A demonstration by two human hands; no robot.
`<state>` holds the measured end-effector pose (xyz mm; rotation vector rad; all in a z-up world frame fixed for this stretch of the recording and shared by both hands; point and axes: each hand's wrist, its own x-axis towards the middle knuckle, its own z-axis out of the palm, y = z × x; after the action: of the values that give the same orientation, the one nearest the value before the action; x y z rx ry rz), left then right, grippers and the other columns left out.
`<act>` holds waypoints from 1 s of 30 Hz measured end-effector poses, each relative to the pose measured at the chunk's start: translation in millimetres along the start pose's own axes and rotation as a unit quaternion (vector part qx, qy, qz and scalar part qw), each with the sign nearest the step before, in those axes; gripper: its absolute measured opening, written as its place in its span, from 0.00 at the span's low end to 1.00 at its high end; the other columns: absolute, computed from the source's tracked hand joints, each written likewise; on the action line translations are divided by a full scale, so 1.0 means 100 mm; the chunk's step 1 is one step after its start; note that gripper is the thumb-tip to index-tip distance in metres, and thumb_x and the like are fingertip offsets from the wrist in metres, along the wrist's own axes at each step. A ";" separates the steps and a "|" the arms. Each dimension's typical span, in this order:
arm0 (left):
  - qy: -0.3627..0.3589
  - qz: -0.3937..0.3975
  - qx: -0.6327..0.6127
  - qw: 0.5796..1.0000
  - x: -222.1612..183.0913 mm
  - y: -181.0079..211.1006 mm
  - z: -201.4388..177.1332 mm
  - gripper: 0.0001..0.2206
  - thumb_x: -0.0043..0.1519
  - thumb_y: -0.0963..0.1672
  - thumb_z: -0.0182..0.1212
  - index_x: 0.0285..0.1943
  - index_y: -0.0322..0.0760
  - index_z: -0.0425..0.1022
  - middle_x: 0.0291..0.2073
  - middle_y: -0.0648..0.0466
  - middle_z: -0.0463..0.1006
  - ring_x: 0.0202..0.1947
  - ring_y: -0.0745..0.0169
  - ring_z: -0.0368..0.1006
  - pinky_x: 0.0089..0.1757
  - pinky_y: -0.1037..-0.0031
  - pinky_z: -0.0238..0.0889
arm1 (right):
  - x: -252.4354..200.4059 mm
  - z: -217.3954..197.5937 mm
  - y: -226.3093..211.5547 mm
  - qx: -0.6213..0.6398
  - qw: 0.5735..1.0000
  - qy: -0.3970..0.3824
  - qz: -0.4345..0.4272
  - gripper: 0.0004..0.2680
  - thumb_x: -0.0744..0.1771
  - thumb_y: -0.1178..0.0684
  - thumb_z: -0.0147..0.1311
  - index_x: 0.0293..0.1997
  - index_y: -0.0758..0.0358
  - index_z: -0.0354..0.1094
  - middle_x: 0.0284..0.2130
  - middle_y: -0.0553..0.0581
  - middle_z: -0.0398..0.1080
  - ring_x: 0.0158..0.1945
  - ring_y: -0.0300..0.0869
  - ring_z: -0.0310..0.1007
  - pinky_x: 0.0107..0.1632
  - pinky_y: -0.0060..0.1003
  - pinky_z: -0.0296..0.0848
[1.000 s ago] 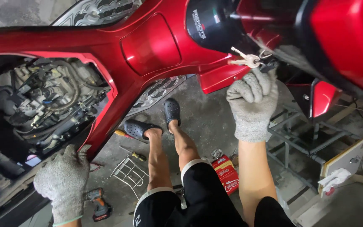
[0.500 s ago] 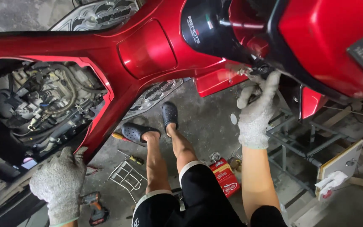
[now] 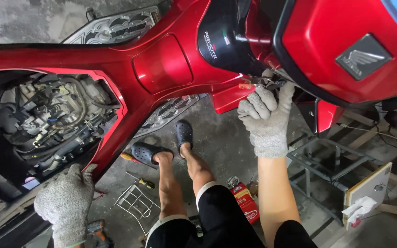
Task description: The person sits on the workshop floor and uses a screwdriver to unscrew a metal luggage rack from the rear of a red scooter. They detach the rack, set it on the floor, then reach into the scooter's open rear compartment and touch the body panels and engine area.
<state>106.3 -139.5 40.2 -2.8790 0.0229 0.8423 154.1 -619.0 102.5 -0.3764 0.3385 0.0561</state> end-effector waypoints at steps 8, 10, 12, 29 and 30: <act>-0.031 -0.010 0.008 0.999 -0.03 0.02 -0.05 0.21 0.70 0.60 0.50 0.45 0.49 0.80 0.29 0.54 0.82 0.32 0.53 0.81 0.34 0.60 0.72 | -0.05 0.22 0.01 -0.040 0.998 0.035 0.018 0.16 0.73 0.36 0.54 0.53 0.60 0.73 0.17 0.40 0.63 0.18 0.29 0.52 0.28 0.26 0.54; -0.054 -0.011 -0.004 0.998 0.00 0.00 0.00 0.20 0.69 0.59 0.50 0.44 0.48 0.80 0.30 0.54 0.82 0.33 0.52 0.81 0.34 0.59 0.72 | -0.09 0.24 -0.02 -0.048 0.994 0.102 0.007 0.15 0.71 0.37 0.55 0.51 0.59 0.73 0.20 0.42 0.66 0.20 0.30 0.54 0.28 0.27 0.55; -0.074 -0.014 -0.016 0.997 0.03 0.00 0.01 0.19 0.68 0.58 0.51 0.43 0.48 0.80 0.30 0.54 0.83 0.34 0.52 0.81 0.35 0.58 0.73 | -0.08 0.32 -0.05 -0.056 0.984 0.167 -0.005 0.14 0.69 0.38 0.56 0.50 0.59 0.73 0.24 0.44 0.68 0.22 0.30 0.57 0.28 0.27 0.56; -0.064 -0.016 0.014 0.998 0.00 0.04 -0.10 0.19 0.68 0.58 0.52 0.44 0.48 0.80 0.34 0.53 0.83 0.36 0.50 0.81 0.35 0.57 0.72 | -0.19 0.43 0.03 -0.421 0.819 0.366 -0.132 0.27 0.66 0.25 0.54 0.49 0.66 0.66 0.27 0.49 0.65 0.27 0.30 0.60 0.30 0.27 0.55; -0.064 -0.015 0.013 0.998 0.01 0.03 -0.04 0.19 0.68 0.58 0.52 0.44 0.48 0.80 0.34 0.53 0.83 0.36 0.50 0.81 0.35 0.57 0.72 | -0.16 0.51 0.05 -0.421 0.819 0.367 -0.133 0.27 0.66 0.25 0.54 0.49 0.66 0.66 0.27 0.49 0.65 0.27 0.30 0.60 0.30 0.27 0.55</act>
<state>109.2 -143.0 42.5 -2.7878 -0.0225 1.0106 154.1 -595.6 150.5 -1.3422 1.0322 -0.2340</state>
